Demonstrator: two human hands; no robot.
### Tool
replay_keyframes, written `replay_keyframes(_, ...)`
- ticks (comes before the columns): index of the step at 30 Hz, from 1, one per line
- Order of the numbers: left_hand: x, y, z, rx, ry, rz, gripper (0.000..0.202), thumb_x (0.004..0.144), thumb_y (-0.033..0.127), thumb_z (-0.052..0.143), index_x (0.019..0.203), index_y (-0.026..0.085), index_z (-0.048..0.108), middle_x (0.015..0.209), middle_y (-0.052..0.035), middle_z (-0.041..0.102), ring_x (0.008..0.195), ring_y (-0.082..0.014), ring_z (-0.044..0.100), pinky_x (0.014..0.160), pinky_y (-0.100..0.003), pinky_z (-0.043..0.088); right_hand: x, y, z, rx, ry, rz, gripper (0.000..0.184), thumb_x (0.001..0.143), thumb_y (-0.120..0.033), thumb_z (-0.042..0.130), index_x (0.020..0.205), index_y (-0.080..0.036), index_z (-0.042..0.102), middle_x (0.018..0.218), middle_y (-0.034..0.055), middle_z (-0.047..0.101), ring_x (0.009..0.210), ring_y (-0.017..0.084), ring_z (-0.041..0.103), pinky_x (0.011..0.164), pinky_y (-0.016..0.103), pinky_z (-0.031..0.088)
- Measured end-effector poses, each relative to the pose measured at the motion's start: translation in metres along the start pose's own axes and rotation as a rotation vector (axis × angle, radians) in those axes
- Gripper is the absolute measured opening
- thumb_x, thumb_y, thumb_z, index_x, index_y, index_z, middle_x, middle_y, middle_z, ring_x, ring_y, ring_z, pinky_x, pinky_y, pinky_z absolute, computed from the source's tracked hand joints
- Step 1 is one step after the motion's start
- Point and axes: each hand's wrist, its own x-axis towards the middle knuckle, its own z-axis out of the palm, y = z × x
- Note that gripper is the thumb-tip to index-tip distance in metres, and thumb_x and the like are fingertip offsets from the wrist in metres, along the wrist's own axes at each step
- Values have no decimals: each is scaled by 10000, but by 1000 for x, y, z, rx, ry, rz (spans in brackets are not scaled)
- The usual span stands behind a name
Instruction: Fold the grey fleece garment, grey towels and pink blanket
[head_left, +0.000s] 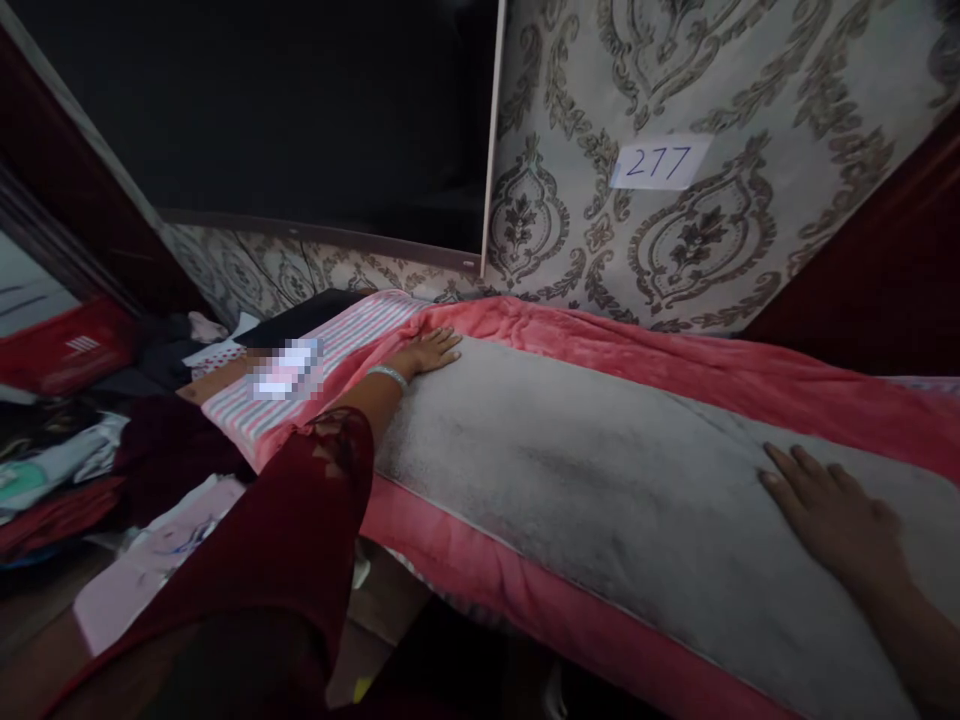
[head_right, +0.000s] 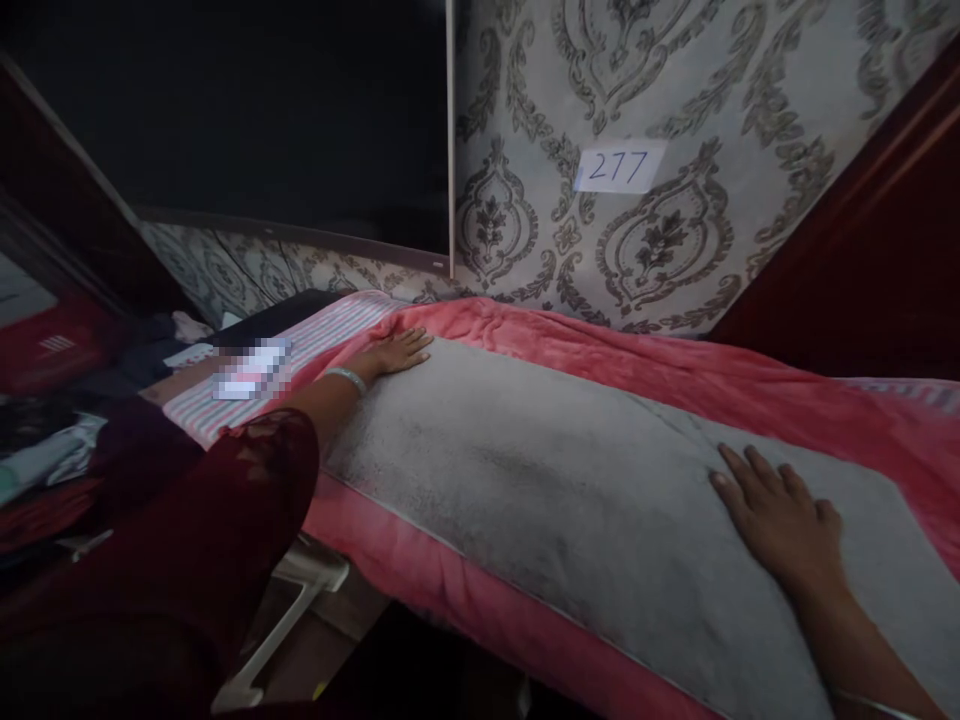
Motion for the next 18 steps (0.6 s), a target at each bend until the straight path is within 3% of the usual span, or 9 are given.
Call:
replay_keyframes(3,-9,9,-6,23,-1,-28,622,985,516,313,1541,236,315,1669,-84,183,1537,-293,107,1210,-603,53,-1,-3,-5,11,-22,16,739,919,-571,77,1558,-290,320,1620,71,304,1432,384,303,1067,631,279)
replay_keyframes(6,-37,14,-2,23,31,-5,643,985,569,265,1515,224,379,1671,-93,176,1538,-312,76,1212,-596,25,-3,-8,-12,22,-52,38,745,931,-567,60,1565,-265,312,1632,66,277,1447,390,268,1089,633,241)
replay_keyframes(12,-106,-3,30,-36,58,171,661,995,563,205,1573,245,231,1678,-61,154,1541,-239,98,1229,-493,93,-7,-14,-17,38,-69,46,700,974,-529,89,1582,-239,280,1644,89,236,1459,378,247,1094,615,218)
replay_keyframes(18,-114,-12,43,-27,139,165,628,1001,513,198,1567,247,253,1671,-57,183,1538,-222,127,1226,-468,122,-8,-22,-31,42,-130,61,663,1001,-506,141,1577,-217,298,1639,126,234,1473,376,236,1090,611,248)
